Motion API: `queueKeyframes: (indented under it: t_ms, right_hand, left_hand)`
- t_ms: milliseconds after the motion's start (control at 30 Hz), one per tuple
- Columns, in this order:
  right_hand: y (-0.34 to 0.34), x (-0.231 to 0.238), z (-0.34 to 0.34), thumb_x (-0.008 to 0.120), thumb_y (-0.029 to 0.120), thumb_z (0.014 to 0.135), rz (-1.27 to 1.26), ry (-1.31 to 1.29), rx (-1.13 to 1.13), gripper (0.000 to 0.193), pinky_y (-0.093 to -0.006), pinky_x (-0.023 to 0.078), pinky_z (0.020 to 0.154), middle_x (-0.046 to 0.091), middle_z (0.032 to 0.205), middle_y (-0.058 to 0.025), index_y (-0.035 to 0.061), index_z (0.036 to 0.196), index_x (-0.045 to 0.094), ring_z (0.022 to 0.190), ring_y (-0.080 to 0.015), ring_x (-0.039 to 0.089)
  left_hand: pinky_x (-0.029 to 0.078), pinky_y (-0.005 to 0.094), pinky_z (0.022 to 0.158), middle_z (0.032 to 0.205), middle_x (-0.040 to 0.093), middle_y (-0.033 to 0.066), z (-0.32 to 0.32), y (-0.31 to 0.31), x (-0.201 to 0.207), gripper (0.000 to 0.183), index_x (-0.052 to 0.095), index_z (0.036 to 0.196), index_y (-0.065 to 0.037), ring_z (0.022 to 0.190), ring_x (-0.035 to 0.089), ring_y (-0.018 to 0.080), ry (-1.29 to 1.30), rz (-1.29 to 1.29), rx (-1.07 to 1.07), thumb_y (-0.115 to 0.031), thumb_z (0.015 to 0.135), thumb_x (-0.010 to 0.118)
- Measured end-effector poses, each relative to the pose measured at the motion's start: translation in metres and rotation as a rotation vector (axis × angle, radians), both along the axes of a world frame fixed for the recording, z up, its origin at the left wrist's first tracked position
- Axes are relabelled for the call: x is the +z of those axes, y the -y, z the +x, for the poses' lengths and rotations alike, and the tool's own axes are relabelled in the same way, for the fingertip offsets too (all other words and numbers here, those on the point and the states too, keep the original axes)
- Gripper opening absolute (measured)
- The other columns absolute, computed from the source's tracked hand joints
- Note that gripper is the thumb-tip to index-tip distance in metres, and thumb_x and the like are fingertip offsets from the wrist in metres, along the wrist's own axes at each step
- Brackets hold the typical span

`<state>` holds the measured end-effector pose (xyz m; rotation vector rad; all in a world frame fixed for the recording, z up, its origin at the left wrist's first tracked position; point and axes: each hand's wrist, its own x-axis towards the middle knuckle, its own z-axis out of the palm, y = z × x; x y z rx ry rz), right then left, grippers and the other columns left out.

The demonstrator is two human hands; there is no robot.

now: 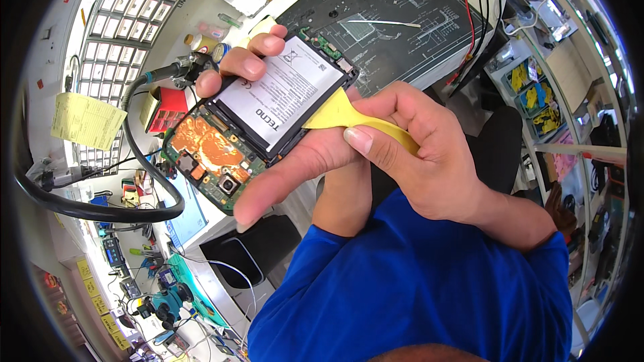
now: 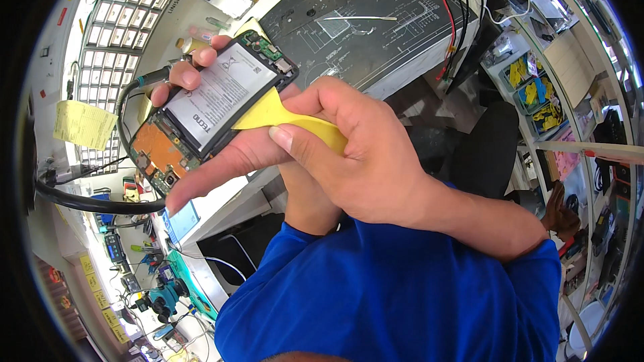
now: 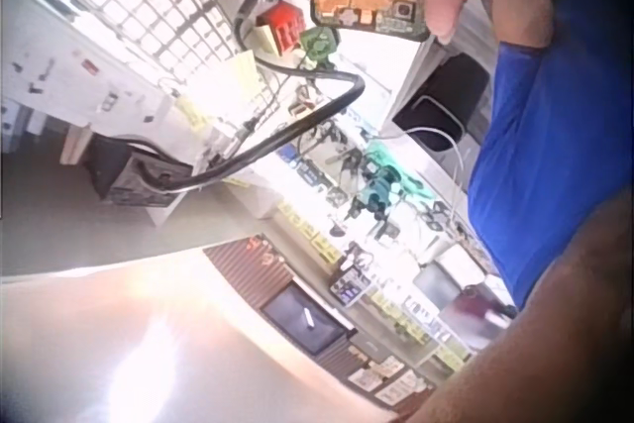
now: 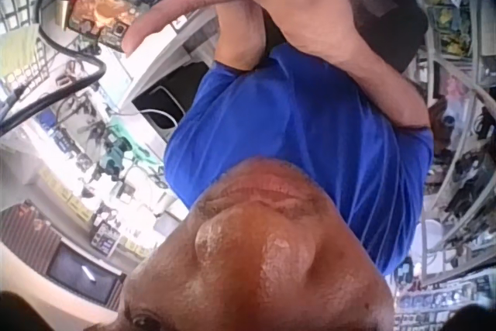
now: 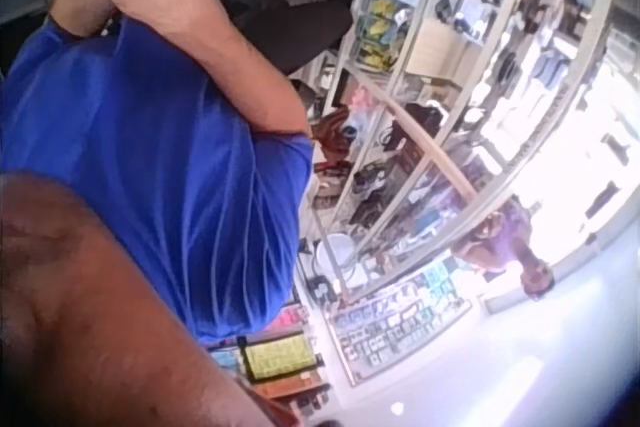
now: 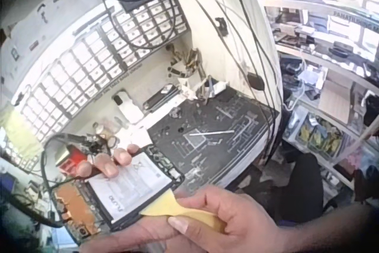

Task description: The person uses a yellow plastic pry tool to carefully lift and remove the battery from a disassembled smartphone. The battery is fully extracted and placed on the workbench.

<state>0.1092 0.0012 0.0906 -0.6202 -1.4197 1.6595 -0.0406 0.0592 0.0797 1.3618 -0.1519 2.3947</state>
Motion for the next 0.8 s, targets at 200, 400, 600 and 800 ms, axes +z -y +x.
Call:
queueKeyframes:
  t_ms: [200,400,600,800]
  right_hand:
    - [-0.009,0.007,0.005,0.071,0.013,0.109,0.12,0.092,-0.029,0.02,-0.0235,0.051,0.089,0.07,0.108,-0.0008,0.0004,0.123,0.065,0.1,-0.0027,0.06]
    - [-0.027,0.0,0.008,0.077,0.018,0.1,0.251,0.105,-0.063,0.022,-0.0343,0.056,0.075,0.074,0.094,-0.0141,0.0009,0.112,0.067,0.084,-0.022,0.073]
    - [-0.031,-0.005,0.003,0.076,0.02,0.102,0.307,0.069,-0.073,0.023,-0.034,0.056,0.075,0.073,0.091,-0.0122,0.0019,0.111,0.067,0.082,-0.0209,0.072]
    - [-0.036,-0.007,0.005,0.073,0.021,0.106,-0.052,-0.058,0.028,0.024,-0.0271,0.053,0.079,0.072,0.1,-0.0042,0.0009,0.116,0.068,0.091,-0.0078,0.064]
  left_hand:
    - [0.049,0.049,0.11,0.113,0.066,0.0109,0.004,-0.003,0.004,0.11,0.061,0.137,-0.009,0.113,0.061,0.0306,0.041,-0.111,0.002,-0.101,0.078,0.055]
    - [0.049,0.0473,0.111,0.113,0.063,0.0122,0.011,-0.006,0.005,0.116,0.054,0.141,-0.006,0.11,0.063,0.0307,0.091,-0.076,-0.09,-0.103,0.078,0.049]
    - [0.05,0.0492,0.114,0.114,0.065,0.0113,0.002,-0.009,0.003,0.107,0.06,0.137,-0.008,0.115,0.061,0.0292,0.011,-0.095,-0.005,-0.099,0.08,0.056]
    - [0.046,0.0487,0.119,0.121,0.064,0.0135,0.003,-0.02,-0.013,0.125,0.047,0.149,-0.006,0.125,0.062,0.0347,-0.048,-0.12,0.242,-0.104,0.072,0.05]
